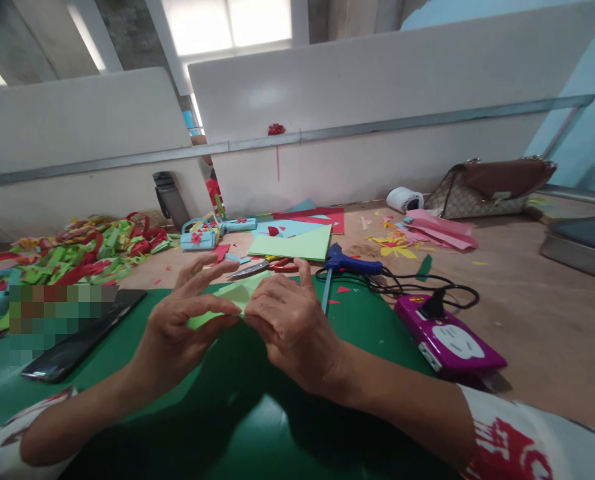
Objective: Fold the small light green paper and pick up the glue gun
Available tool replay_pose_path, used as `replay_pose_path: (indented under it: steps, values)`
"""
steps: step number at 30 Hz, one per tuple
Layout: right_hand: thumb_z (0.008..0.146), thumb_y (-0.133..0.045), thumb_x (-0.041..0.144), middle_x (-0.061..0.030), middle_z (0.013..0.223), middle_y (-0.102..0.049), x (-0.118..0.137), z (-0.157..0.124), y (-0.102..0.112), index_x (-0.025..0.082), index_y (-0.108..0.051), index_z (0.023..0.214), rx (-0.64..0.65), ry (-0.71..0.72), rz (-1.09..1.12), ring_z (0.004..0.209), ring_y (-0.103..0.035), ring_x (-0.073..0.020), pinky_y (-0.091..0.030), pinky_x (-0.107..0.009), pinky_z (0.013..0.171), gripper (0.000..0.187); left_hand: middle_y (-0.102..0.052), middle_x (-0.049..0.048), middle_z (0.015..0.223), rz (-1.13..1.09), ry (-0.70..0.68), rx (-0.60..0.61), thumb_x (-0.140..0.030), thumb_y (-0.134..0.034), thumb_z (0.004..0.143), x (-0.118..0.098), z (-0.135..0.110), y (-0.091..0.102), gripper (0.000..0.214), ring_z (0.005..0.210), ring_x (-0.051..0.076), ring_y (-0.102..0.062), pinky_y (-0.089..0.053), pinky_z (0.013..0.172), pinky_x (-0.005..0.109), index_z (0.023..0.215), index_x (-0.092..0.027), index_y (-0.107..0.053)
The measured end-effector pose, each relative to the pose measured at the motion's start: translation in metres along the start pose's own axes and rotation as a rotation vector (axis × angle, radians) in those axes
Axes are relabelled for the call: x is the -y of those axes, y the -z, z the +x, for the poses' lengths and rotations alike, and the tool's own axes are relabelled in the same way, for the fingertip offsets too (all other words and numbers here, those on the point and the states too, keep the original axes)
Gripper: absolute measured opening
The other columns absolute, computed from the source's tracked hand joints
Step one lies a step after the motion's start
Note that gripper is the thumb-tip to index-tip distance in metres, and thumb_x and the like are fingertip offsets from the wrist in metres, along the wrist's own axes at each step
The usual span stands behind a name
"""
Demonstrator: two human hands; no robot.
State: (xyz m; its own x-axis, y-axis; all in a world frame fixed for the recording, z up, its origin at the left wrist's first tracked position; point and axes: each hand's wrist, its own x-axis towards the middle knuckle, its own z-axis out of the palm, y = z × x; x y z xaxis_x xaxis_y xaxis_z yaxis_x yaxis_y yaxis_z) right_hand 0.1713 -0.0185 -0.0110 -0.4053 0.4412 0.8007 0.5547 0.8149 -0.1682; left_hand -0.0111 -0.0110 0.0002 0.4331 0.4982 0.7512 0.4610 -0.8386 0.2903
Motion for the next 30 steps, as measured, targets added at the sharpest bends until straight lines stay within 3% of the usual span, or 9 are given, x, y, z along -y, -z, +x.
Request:
replay_pose_path:
  steps: [10,14,20,24,30]
  values:
    - [0.084,-0.049,0.012,0.0011,0.074,-0.062,-0.0004,-0.0016,0.0010,0.019,-0.056,0.072,0.018,0.016,-0.019,0.080,-0.057,-0.0141,-0.017,-0.045,0.097,0.016,-0.058,0.0104,0.123,-0.010,-0.020,0.000,-0.011,-0.060,0.080,-0.0022,-0.0006,0.0001,0.011,0.124,0.028,-0.038,-0.034,0.100,0.053,0.078,-0.019,-0.068]
    - [0.083,-0.047,0.009,0.0015,0.073,-0.062,0.0006,-0.0010,0.0019,0.018,-0.055,0.070,0.023,0.033,-0.019,0.079,-0.057,-0.0138,-0.018,-0.046,0.097,0.017,-0.059,0.0100,0.121,0.083,-0.048,-0.001,-0.012,-0.058,0.081,-0.0034,-0.0006,-0.0006,0.014,0.125,0.029,-0.036,-0.034,0.099,0.053,0.072,-0.018,-0.067]
    - [0.082,-0.046,0.008,0.0000,0.076,-0.062,-0.0025,-0.0003,-0.0019,0.018,-0.058,0.078,0.002,0.077,-0.087,0.084,-0.057,-0.0162,-0.017,-0.048,0.099,0.016,-0.058,0.0103,0.123,0.319,-0.139,-0.027,-0.013,-0.055,0.083,-0.0063,-0.0019,-0.0029,0.018,0.127,0.032,-0.033,-0.025,0.100,0.062,0.072,-0.019,-0.067]
    - [0.079,-0.046,0.007,-0.0008,0.080,-0.062,-0.0029,0.0018,-0.0024,0.018,-0.058,0.083,-0.021,0.143,-0.110,0.088,-0.057,-0.0170,-0.015,-0.050,0.101,0.017,-0.059,0.0103,0.121,0.268,-0.158,-0.054,-0.010,-0.055,0.081,-0.0060,-0.0026,-0.0040,0.017,0.126,0.033,-0.035,-0.024,0.100,0.063,0.071,-0.018,-0.067]
    - [0.081,-0.043,0.008,-0.0021,0.082,-0.062,-0.0074,0.0046,0.0010,0.017,-0.055,0.077,-0.022,0.154,-0.131,0.090,-0.057,-0.0178,-0.013,-0.051,0.102,0.015,-0.062,0.0050,0.117,0.190,-0.085,-0.074,-0.010,-0.054,0.081,-0.0031,-0.0013,0.0002,0.018,0.124,0.029,-0.037,-0.033,0.100,0.054,0.069,-0.019,-0.062]
